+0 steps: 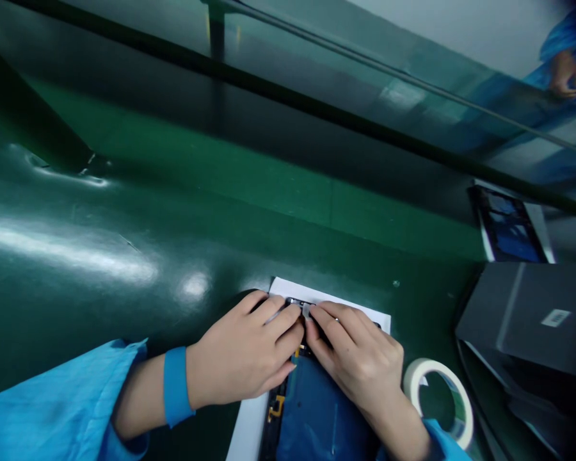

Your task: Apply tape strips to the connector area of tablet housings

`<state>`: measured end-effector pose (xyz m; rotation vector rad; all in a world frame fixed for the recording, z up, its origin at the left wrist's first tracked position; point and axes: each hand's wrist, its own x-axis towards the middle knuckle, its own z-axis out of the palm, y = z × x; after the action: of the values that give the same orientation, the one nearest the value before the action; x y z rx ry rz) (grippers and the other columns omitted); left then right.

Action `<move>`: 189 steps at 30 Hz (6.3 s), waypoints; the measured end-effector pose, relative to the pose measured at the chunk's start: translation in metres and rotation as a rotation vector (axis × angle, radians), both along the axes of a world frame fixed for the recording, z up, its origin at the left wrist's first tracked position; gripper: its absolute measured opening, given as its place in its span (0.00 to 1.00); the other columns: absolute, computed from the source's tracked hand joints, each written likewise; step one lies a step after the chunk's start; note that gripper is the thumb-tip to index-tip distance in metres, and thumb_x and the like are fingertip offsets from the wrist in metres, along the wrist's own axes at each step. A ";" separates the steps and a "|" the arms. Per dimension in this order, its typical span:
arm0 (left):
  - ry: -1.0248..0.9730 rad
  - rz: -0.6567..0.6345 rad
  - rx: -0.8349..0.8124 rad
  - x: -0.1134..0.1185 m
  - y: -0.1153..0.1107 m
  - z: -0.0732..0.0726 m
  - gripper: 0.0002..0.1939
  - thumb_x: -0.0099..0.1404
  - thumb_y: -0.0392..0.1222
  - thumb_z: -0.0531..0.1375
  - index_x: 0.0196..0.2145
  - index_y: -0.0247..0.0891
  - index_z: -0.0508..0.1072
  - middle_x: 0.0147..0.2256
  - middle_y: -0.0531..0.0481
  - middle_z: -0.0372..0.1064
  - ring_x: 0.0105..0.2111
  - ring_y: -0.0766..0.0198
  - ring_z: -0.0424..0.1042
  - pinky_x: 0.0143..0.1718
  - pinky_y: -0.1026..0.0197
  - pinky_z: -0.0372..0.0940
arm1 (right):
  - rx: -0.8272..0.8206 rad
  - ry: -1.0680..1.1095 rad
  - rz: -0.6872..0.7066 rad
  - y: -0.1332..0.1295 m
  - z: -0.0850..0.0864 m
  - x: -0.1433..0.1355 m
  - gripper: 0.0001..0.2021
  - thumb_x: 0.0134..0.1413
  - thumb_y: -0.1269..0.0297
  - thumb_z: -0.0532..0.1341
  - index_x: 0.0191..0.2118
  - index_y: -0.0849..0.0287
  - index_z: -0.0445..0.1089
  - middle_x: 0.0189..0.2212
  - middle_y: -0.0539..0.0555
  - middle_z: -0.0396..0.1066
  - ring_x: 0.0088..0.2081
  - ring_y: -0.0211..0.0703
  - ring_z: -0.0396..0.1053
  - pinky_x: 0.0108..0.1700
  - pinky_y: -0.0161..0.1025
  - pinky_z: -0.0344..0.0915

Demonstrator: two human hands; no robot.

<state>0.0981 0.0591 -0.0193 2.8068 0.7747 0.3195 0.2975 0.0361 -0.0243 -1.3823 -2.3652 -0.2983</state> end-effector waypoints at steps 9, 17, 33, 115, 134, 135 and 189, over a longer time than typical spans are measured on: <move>-0.006 0.015 -0.003 0.001 0.001 -0.002 0.20 0.66 0.49 0.55 0.50 0.32 0.68 0.49 0.42 0.67 0.50 0.50 0.63 0.51 0.49 0.58 | -0.120 -0.128 0.000 -0.003 0.005 -0.005 0.11 0.61 0.69 0.54 0.44 0.63 0.72 0.41 0.56 0.72 0.42 0.43 0.67 0.39 0.38 0.64; -0.023 -0.006 0.115 -0.002 0.010 -0.003 0.19 0.70 0.42 0.49 0.53 0.31 0.68 0.51 0.39 0.66 0.51 0.48 0.63 0.51 0.47 0.56 | -0.293 -0.071 0.077 -0.032 0.025 0.003 0.13 0.62 0.61 0.55 0.47 0.59 0.70 0.54 0.52 0.66 0.54 0.47 0.60 0.58 0.45 0.61; -0.011 -0.022 0.268 0.003 0.020 -0.005 0.20 0.71 0.48 0.49 0.54 0.42 0.70 0.53 0.47 0.68 0.46 0.49 0.67 0.45 0.48 0.61 | 0.469 -0.374 -0.618 -0.078 0.030 0.208 0.04 0.53 0.69 0.65 0.36 0.60 0.72 0.30 0.53 0.72 0.32 0.42 0.64 0.34 0.40 0.59; -0.177 0.116 -0.013 0.110 0.005 -0.011 0.17 0.69 0.38 0.46 0.32 0.40 0.74 0.31 0.48 0.71 0.30 0.56 0.70 0.33 0.55 0.61 | -0.289 0.052 -0.076 -0.043 0.004 0.100 0.17 0.54 0.52 0.60 0.48 0.53 0.70 0.42 0.48 0.70 0.41 0.40 0.66 0.43 0.41 0.64; -0.154 0.119 -0.136 0.115 -0.004 -0.008 0.08 0.66 0.34 0.54 0.29 0.36 0.70 0.29 0.50 0.67 0.30 0.59 0.67 0.34 0.56 0.61 | -0.079 0.200 -0.132 -0.038 -0.005 0.094 0.07 0.59 0.70 0.58 0.42 0.62 0.70 0.33 0.52 0.74 0.31 0.37 0.72 0.31 0.34 0.64; -0.159 0.120 -0.139 0.115 -0.005 -0.009 0.09 0.66 0.34 0.53 0.29 0.36 0.70 0.29 0.50 0.68 0.30 0.59 0.67 0.34 0.56 0.61 | -0.076 0.197 -0.131 -0.039 -0.005 0.094 0.07 0.59 0.70 0.58 0.42 0.62 0.70 0.33 0.52 0.74 0.31 0.37 0.72 0.31 0.34 0.64; -0.151 0.125 -0.157 0.115 -0.007 -0.009 0.09 0.67 0.35 0.52 0.29 0.37 0.69 0.29 0.51 0.67 0.31 0.59 0.66 0.34 0.55 0.59 | -0.203 0.183 -0.048 -0.037 -0.003 0.094 0.07 0.61 0.69 0.57 0.37 0.60 0.72 0.30 0.51 0.69 0.30 0.36 0.65 0.32 0.36 0.59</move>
<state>0.2128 0.0525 -0.0280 2.5606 0.8997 0.4646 0.3914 -0.0009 -0.0270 -1.4892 -2.2631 0.0560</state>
